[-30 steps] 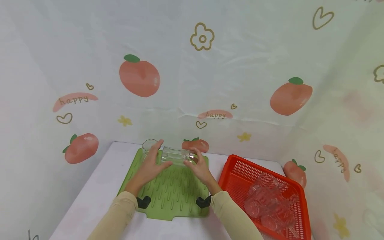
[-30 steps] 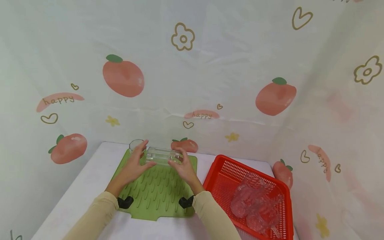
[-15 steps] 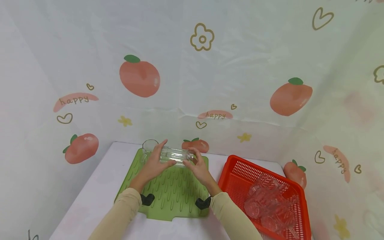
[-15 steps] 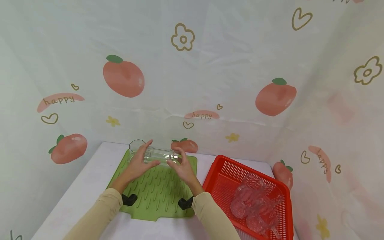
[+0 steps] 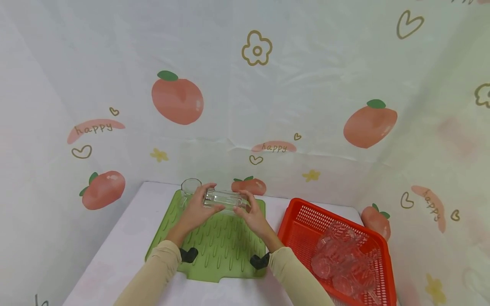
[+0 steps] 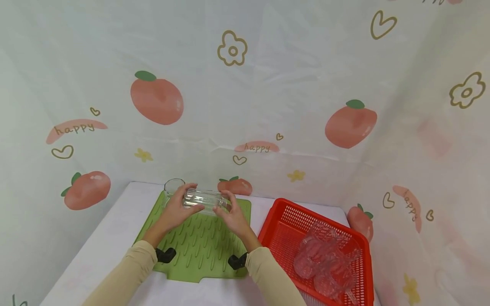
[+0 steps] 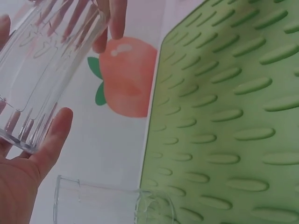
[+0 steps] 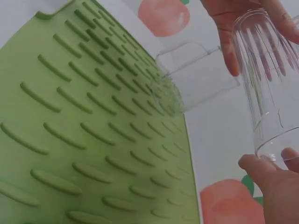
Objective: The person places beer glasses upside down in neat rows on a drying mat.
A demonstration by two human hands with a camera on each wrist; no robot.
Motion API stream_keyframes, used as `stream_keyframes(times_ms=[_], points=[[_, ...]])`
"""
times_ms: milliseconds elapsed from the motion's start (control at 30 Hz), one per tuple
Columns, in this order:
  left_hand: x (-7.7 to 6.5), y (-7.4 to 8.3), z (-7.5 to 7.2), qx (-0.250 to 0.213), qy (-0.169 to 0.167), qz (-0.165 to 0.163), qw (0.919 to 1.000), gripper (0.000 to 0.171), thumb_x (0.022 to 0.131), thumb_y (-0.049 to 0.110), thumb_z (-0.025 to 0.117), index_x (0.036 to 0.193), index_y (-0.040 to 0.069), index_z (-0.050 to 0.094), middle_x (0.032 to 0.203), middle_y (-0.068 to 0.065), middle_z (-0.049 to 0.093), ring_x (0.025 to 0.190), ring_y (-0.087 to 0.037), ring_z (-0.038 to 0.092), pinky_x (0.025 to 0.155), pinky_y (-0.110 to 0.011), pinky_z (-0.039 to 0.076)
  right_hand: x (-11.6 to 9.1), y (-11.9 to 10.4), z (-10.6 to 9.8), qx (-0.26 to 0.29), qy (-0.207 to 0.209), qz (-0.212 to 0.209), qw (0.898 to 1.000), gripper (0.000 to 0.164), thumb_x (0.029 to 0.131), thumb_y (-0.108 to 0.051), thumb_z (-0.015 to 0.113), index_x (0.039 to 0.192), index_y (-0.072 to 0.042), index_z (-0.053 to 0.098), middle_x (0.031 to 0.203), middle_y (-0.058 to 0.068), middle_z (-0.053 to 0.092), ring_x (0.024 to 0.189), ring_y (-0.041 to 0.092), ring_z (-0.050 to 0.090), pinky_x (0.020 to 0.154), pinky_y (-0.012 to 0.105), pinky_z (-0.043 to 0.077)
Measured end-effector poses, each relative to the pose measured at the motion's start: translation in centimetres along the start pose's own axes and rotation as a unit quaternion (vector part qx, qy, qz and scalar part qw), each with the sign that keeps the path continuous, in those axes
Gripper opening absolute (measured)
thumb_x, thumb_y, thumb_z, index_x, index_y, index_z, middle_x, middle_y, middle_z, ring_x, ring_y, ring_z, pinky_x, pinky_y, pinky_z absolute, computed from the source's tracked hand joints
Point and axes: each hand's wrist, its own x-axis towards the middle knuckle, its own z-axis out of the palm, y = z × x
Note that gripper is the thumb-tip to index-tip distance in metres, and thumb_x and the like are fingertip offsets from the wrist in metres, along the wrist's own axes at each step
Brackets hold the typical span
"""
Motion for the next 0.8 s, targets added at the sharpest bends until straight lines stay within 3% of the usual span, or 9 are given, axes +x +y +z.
stream_keyframes(times_ms=[233,500,667,800], points=[[-0.2,0.0,-0.2,-0.006,0.003,-0.005,1.0,0.078,0.087,0.039,0.081,0.149,0.013,0.041,0.151,-0.015,0.042,0.144,-0.04,0.042,0.11,-0.065,0.042,-0.2,-0.2,0.3,-0.038,-0.009,0.006,0.999,0.068,0.103,-0.01,0.059,0.159,-0.009,0.021,0.164,0.027,0.023,0.144,0.052,0.04,0.102,0.051,0.056],[-0.1,-0.1,-0.3,-0.011,0.02,-0.005,0.9997,0.072,0.087,0.033,0.083,0.145,0.013,0.045,0.144,-0.014,0.045,0.138,-0.037,0.046,0.111,-0.063,0.041,-0.9,-0.4,0.1,-0.091,0.001,0.05,0.995,0.077,0.1,-0.029,0.067,0.161,-0.026,0.02,0.168,0.012,0.023,0.152,0.044,0.033,0.118,0.058,0.04],[0.3,0.1,-0.2,0.006,0.03,-0.001,0.9995,0.073,0.087,0.035,0.083,0.145,0.012,0.046,0.143,-0.012,0.045,0.137,-0.036,0.045,0.11,-0.062,0.042,-1.4,-1.2,-0.4,-0.165,0.006,0.032,0.986,0.083,0.097,-0.034,0.071,0.161,-0.017,0.02,0.168,0.01,0.025,0.154,0.043,0.028,0.121,0.063,0.033],[0.6,0.3,-0.2,0.022,0.033,0.011,0.9992,0.07,0.087,0.033,0.083,0.144,0.013,0.046,0.145,-0.011,0.044,0.138,-0.035,0.044,0.11,-0.06,0.043,-1.6,-1.9,-0.6,-0.25,0.012,0.0,0.968,0.086,0.095,-0.034,0.073,0.159,-0.007,0.022,0.164,0.014,0.028,0.15,0.041,0.034,0.118,0.064,0.036]])
